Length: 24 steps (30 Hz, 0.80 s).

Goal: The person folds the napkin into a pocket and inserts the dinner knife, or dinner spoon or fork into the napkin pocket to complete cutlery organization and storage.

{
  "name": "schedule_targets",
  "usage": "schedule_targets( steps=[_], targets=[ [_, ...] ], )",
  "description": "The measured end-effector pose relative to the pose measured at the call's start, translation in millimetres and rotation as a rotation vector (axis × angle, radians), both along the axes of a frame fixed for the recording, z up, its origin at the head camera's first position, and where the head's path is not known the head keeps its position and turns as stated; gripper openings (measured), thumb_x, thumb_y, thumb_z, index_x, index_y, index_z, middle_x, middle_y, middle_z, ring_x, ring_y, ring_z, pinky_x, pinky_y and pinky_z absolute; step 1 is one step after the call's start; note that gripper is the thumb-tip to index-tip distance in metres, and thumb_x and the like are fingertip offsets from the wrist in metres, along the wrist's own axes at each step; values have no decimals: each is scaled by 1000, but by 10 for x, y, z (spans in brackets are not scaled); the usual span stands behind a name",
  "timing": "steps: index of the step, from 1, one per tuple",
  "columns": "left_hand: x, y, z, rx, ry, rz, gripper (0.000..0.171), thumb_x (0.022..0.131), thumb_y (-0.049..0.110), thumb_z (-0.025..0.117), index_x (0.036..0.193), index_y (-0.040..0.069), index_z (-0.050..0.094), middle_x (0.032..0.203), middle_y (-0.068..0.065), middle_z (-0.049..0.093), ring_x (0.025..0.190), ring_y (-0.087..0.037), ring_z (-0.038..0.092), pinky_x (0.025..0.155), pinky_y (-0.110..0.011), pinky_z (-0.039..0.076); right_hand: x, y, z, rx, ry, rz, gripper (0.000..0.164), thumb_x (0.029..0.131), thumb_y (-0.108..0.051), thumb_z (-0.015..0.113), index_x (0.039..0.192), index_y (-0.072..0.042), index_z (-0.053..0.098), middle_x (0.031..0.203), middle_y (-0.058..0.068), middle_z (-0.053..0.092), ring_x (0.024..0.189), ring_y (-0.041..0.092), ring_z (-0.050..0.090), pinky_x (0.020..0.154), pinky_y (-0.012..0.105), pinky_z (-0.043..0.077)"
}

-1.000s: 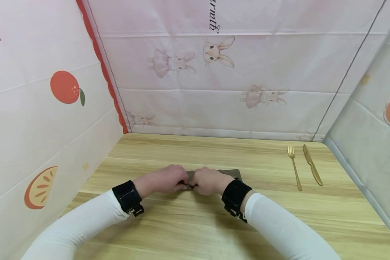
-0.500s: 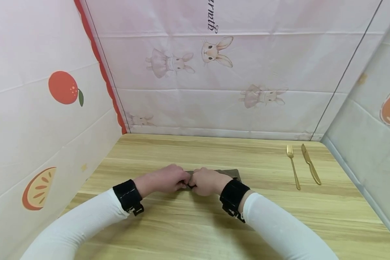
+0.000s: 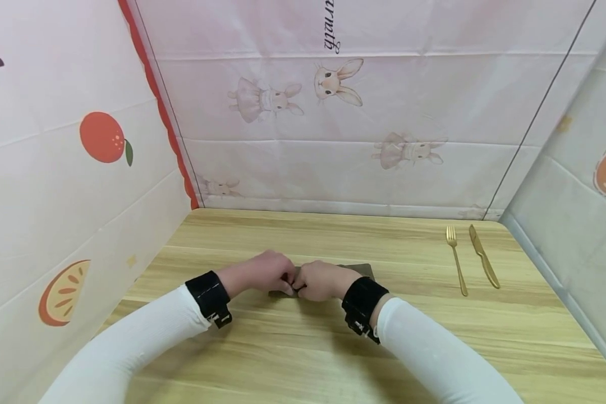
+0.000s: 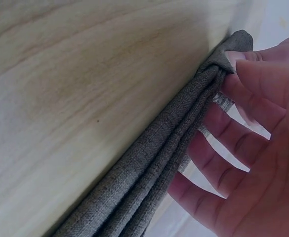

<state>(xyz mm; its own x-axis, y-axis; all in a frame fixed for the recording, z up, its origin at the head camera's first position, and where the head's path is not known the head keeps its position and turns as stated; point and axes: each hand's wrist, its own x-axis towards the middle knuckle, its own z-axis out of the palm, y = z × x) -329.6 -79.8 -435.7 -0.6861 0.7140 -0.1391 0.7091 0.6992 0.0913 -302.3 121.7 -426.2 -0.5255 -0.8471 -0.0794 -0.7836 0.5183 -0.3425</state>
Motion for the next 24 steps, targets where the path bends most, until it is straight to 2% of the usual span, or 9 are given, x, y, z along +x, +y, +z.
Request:
schedule_targets(
  steps=[6, 9, 12, 16, 18, 19, 21, 24],
  targets=[
    [-21, 20, 37, -28, 9, 5, 31, 87, 47, 80, 73, 26, 61, 69, 14, 56, 66, -5, 51, 72, -28, 39, -56, 2, -10, 35, -30, -15, 18, 99, -6, 59, 93, -12, 76, 79, -7, 44, 69, 6, 38, 66, 21, 35],
    [-35, -5, 36, -3, -55, 20, 24, 92, 37, 77, 75, 27, 63, 73, 15, 57, 69, -5, 52, 79, -30, 41, -90, -5, -8, 34, -80, -25, 20, 100, -6, 58, 96, -12, 76, 75, -9, 43, 67, 5, 39, 66, 21, 36],
    [-27, -22, 73, 22, -128, 43, 19, 96, 26, 73, 79, 26, 65, 77, 14, 59, 73, -6, 54, 82, -31, 43, -124, -15, -8, 47, -110, -20, 18, 99, -6, 57, 89, -11, 71, 71, -10, 38, 66, 5, 39, 67, 21, 35],
    [-50, -31, 99, 32, -161, 98, 23, 94, 28, 76, 75, 24, 64, 74, 12, 58, 71, -7, 53, 74, -28, 45, -141, -33, 12, 85, -124, -35, 21, 97, -6, 57, 96, -16, 75, 73, -10, 46, 70, 6, 43, 71, 22, 38],
    [-64, -32, 102, 32, -167, 132, 28, 91, 33, 79, 72, 23, 62, 70, 11, 56, 68, -8, 53, 69, -27, 44, -148, -39, 23, 100, -133, -44, 29, 97, -6, 57, 109, -21, 79, 77, -9, 53, 73, 6, 46, 74, 23, 40],
    [-76, -34, 95, 32, -169, 149, 31, 90, 35, 81, 70, 22, 61, 68, 11, 55, 67, -8, 52, 67, -27, 43, -151, -38, 29, 105, -145, -51, 35, 97, -6, 56, 119, -23, 78, 80, -8, 57, 75, 7, 49, 77, 24, 41],
    [-86, -26, 96, 31, -177, 179, 34, 87, 38, 82, 69, 22, 60, 65, 10, 53, 64, -8, 51, 65, -27, 41, -170, -22, 30, 98, -190, -67, 39, 97, -6, 56, 128, -22, 74, 92, -7, 66, 82, 7, 53, 83, 25, 44],
    [-115, -7, 81, 31, -187, 203, 35, 86, 39, 84, 68, 22, 59, 64, 10, 52, 62, -9, 50, 64, -27, 40, -231, 28, -1, 62, -264, -109, 38, 99, -8, 56, 131, -18, 72, 113, -6, 74, 97, 5, 59, 93, 25, 47]
  ],
)
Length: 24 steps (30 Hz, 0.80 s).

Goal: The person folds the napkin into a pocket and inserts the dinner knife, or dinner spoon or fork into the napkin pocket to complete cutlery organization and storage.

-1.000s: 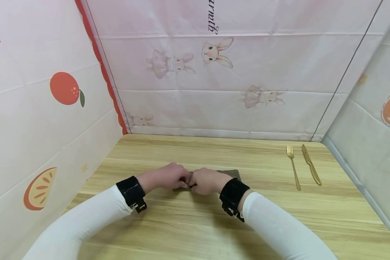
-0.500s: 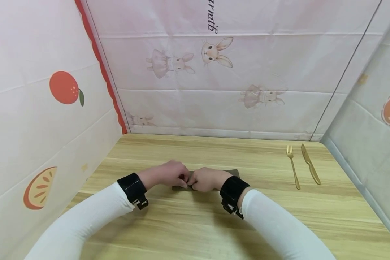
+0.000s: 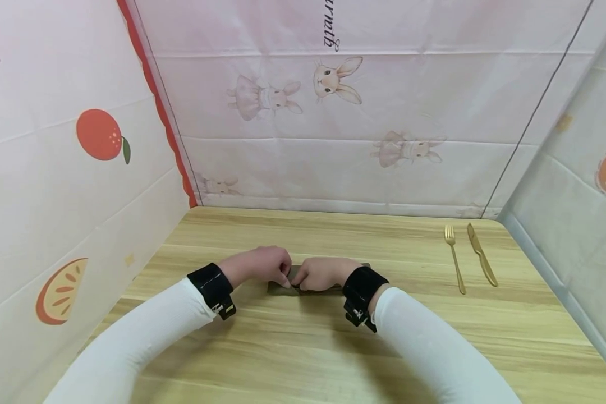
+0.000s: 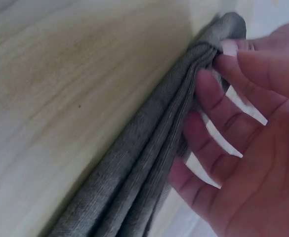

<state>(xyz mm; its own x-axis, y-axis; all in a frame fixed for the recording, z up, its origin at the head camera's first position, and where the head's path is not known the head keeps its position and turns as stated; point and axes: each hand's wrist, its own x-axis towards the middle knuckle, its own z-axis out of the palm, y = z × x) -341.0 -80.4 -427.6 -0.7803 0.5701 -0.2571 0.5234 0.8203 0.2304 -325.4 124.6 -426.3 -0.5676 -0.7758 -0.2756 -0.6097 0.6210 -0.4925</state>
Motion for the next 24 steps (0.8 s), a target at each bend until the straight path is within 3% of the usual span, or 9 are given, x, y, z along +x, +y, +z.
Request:
schedule_targets(
  steps=[2, 6, 9, 13, 18, 24],
  targets=[
    [-19, 10, -5, 3, -10, 20, 36, 85, 39, 84, 67, 22, 59, 63, 10, 50, 61, -10, 49, 63, -28, 39, -50, 44, -22, -42, -61, -62, 34, 100, -10, 57, 129, -14, 73, 118, -2, 75, 102, 6, 63, 94, 25, 50],
    [-31, 14, 0, 5, -37, 63, 37, 84, 40, 85, 67, 20, 59, 64, 9, 51, 61, -10, 50, 61, -28, 39, -125, 156, -36, -85, -178, -229, 24, 102, -17, 57, 115, -12, 77, 93, 5, 76, 81, 14, 67, 71, 28, 54],
    [-29, 5, 4, 5, -36, 82, 38, 83, 43, 86, 68, 20, 59, 65, 10, 53, 62, -10, 52, 62, -29, 40, -152, 261, -18, -61, -234, -353, 20, 102, -23, 58, 105, -14, 76, 82, 5, 70, 71, 17, 66, 59, 29, 52],
    [-25, 8, 3, 0, -20, 79, 41, 82, 47, 85, 66, 21, 58, 64, 9, 51, 62, -10, 51, 63, -30, 41, -161, 404, 5, -22, -295, -471, 18, 101, -24, 59, 102, -12, 73, 78, 5, 68, 66, 18, 65, 56, 31, 56],
    [-16, 18, 14, 1, -14, 82, 45, 81, 49, 85, 64, 21, 55, 61, 10, 48, 60, -10, 49, 61, -29, 40, -147, 544, -3, 24, -335, -569, 22, 101, -21, 57, 92, -4, 69, 68, 7, 68, 54, 16, 63, 49, 29, 54],
    [-8, 22, 18, 12, -23, 91, 45, 81, 49, 86, 63, 21, 55, 60, 10, 46, 59, -10, 47, 60, -29, 39, -106, 703, 8, 132, -280, -594, 28, 99, -21, 58, 81, -1, 68, 61, 6, 69, 49, 14, 62, 44, 24, 49]
  ],
)
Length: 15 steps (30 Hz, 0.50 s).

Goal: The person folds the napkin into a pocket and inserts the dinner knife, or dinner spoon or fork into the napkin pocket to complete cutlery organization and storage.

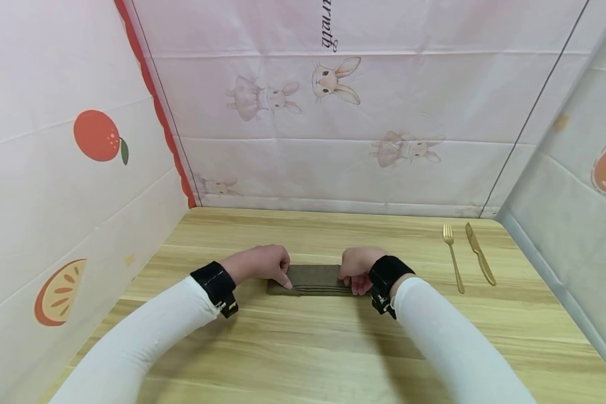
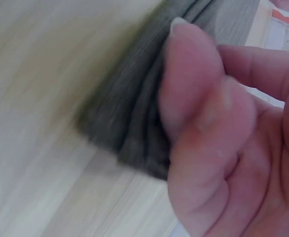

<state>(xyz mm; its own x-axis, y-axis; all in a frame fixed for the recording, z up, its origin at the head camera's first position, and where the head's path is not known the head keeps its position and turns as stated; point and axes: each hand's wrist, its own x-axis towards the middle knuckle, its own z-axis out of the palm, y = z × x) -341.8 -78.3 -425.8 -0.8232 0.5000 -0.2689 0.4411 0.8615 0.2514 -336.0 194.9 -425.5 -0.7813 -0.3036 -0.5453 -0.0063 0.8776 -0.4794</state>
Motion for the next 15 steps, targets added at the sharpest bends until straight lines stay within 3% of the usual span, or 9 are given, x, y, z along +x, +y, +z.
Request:
schedule_targets(
  steps=[8, 15],
  targets=[
    [-18, 11, -9, -17, -1, -3, 48, 81, 50, 85, 62, 21, 52, 59, 9, 44, 57, -10, 46, 58, -29, 38, 103, 237, 50, 98, 62, 76, 39, 99, -31, 66, 71, -5, 67, 52, 1, 62, 42, 11, 54, 40, 22, 42],
    [8, -1, 20, 1, -35, -2, 42, 84, 42, 85, 64, 19, 56, 60, 8, 48, 58, -12, 48, 60, -29, 40, 157, 381, -12, 26, 94, 73, 37, 97, -32, 72, 70, -6, 66, 52, 0, 60, 43, 12, 56, 42, 23, 43]
  ],
)
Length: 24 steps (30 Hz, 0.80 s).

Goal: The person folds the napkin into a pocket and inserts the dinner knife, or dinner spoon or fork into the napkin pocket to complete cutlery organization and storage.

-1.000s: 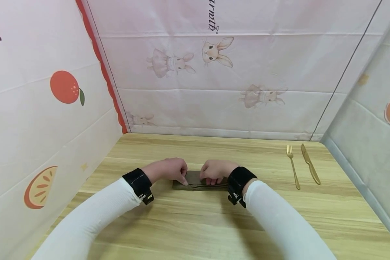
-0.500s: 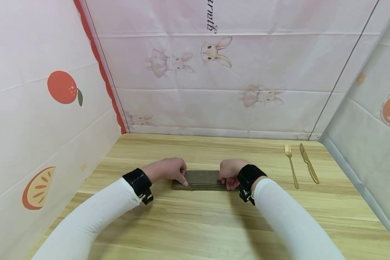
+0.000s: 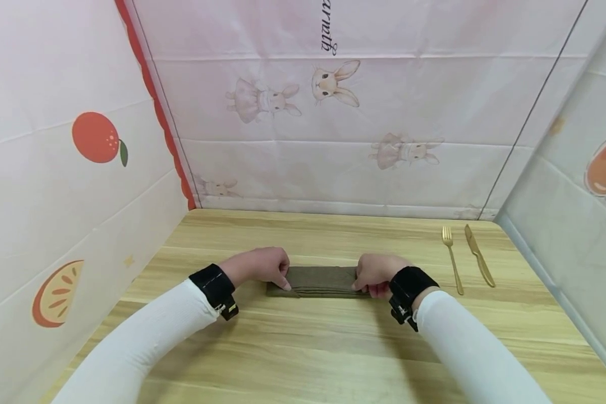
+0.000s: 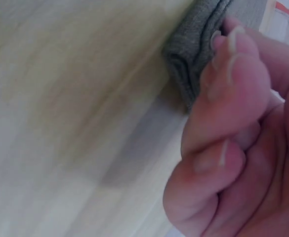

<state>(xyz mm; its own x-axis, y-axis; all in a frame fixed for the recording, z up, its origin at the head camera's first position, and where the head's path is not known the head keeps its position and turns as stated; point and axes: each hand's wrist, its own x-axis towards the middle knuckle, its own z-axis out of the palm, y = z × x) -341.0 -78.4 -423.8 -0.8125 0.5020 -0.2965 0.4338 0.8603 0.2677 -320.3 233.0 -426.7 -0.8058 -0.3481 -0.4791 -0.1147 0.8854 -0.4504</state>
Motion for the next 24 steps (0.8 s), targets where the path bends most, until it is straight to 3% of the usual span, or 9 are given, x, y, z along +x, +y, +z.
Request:
schedule_targets(
  steps=[8, 12, 16, 20, 24],
  targets=[
    [29, 10, 72, -5, -37, -38, 29, 90, 17, 79, 68, 16, 59, 68, 6, 53, 64, -11, 52, 64, -28, 42, -13, 43, -69, -37, -31, -40, 37, 95, -32, 73, 69, -10, 58, 53, 2, 58, 44, 14, 56, 42, 23, 42],
    [53, 41, 90, -39, 5, -50, 25, 89, 13, 78, 71, 16, 61, 70, 6, 55, 66, -12, 52, 64, -28, 42, -16, 37, -90, -35, -35, -53, 38, 95, -31, 74, 67, -11, 55, 53, 2, 58, 44, 14, 55, 41, 24, 40],
    [72, 77, 89, -108, 101, -42, 21, 86, 20, 83, 85, 18, 62, 82, 5, 59, 75, -14, 55, 68, -31, 44, -14, 32, -104, -55, -35, -75, 37, 93, -29, 75, 68, -11, 56, 53, 2, 57, 44, 14, 54, 41, 23, 40],
    [85, 102, 105, -158, 159, -1, 38, 82, 29, 88, 108, 19, 63, 100, 4, 63, 88, -16, 58, 77, -38, 49, -24, 22, -106, -73, -36, -84, 36, 92, -28, 76, 67, -11, 56, 53, 2, 57, 44, 14, 54, 41, 23, 39],
    [91, 102, 85, -155, 151, 22, 50, 82, 30, 88, 122, 18, 62, 114, 1, 66, 98, -16, 61, 86, -43, 52, -20, 23, -107, -74, -37, -88, 38, 92, -28, 76, 66, -11, 55, 52, 2, 56, 43, 13, 53, 41, 23, 39]
  ],
)
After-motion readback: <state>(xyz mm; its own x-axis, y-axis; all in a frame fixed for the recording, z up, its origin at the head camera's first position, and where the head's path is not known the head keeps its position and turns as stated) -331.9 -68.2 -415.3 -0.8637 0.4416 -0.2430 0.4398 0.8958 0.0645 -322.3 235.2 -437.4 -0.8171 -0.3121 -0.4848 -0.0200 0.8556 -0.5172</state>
